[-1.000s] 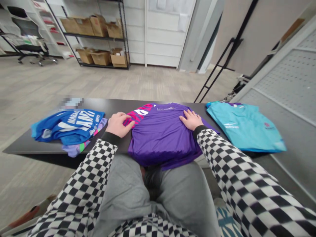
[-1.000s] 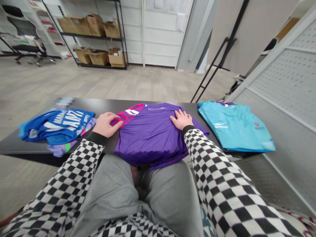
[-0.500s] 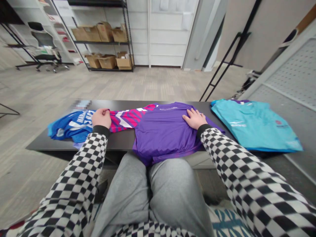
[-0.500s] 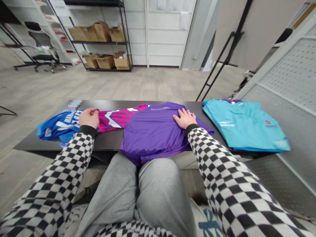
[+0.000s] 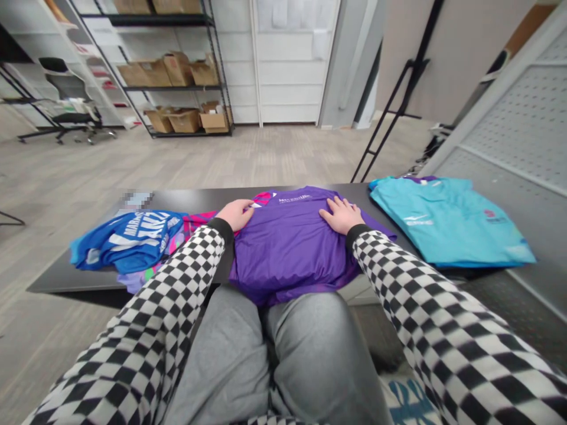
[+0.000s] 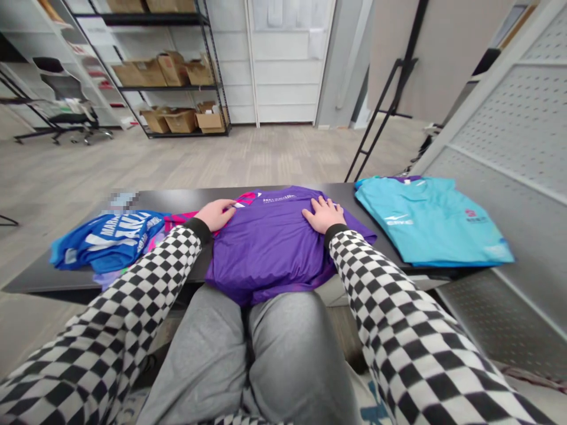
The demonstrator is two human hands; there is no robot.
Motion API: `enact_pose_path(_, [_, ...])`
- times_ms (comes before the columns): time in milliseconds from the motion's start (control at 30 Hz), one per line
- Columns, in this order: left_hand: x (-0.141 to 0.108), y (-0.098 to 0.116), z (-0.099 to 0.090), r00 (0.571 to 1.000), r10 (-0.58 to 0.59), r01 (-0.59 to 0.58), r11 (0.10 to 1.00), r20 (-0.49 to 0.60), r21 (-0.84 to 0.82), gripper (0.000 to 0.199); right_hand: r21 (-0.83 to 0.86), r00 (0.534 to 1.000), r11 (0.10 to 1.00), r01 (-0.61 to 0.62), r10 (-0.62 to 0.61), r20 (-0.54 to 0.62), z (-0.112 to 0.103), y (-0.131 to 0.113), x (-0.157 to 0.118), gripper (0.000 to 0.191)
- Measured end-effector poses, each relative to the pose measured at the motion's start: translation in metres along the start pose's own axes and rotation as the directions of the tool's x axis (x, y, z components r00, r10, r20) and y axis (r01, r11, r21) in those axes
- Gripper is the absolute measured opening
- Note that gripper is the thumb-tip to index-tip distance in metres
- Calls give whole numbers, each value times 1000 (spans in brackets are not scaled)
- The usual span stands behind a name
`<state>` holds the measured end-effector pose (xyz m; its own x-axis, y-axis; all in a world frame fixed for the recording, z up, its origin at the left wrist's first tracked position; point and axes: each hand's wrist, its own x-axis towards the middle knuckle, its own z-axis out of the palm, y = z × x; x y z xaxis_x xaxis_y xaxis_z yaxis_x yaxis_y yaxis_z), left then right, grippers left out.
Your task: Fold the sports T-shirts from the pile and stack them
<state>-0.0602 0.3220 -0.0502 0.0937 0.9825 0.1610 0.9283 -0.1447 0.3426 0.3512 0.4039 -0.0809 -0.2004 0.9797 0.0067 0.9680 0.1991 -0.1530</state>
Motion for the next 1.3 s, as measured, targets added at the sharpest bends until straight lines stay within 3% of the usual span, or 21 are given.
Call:
enact_pose_path(100, [27, 5, 7, 994, -75, 69, 994, 84, 82, 57, 11, 1000, 1000, 2, -2, 6, 0, 0, -1, 91])
enact_pose_path(233, [52, 7, 9, 974, -202, 184, 969, 106, 163, 72, 31, 1000, 1000, 3, -3, 9, 1, 3, 0, 90])
enact_pose_path(367, [62, 5, 10, 941, -298, 261, 940, 158, 218, 81, 109, 996, 994, -14, 5, 86, -4, -2, 9, 91])
enact_pose_path(467, [57, -8, 15, 938, -322, 290, 932, 127, 220, 87, 250, 984, 968, 3, -48, 173, -10, -9, 19, 80])
enact_pose_path(600, [39, -31, 23, 968, -248, 235, 950, 42, 207, 89, 281, 978, 960, 12, -71, 199, -12, -14, 25, 81])
enact_pose_path(867, [25, -54, 18, 989, -138, 125, 968, 47, 219, 81, 118, 983, 992, 40, -60, 175, -8, -29, 20, 107])
enact_pose_path(1033, [-4, -56, 2, 997, 63, -49, 964, -44, 260, 52, 145, 972, 989, 33, -66, 227, -13, -32, 10, 123])
enact_pose_path(1100, [-18, -54, -4, 995, 64, -41, 965, -82, 259, 46, 212, 965, 976, 49, -101, 240, -17, -27, 8, 116])
enact_pose_path(1167, [-28, -51, -8, 996, 37, -18, 973, -79, 229, 43, 286, 971, 957, 55, -118, 208, -22, -21, 8, 92])
enact_pose_path(1233, [-34, -49, -10, 998, 0, 13, 980, -69, 197, 38, 323, 990, 944, 60, -98, 103, -24, -16, 9, 68])
enact_pose_path(1300, [-35, -48, -11, 992, -48, 69, 980, -116, 184, 38, 311, 997, 948, 71, -65, -30, -23, -14, 10, 60])
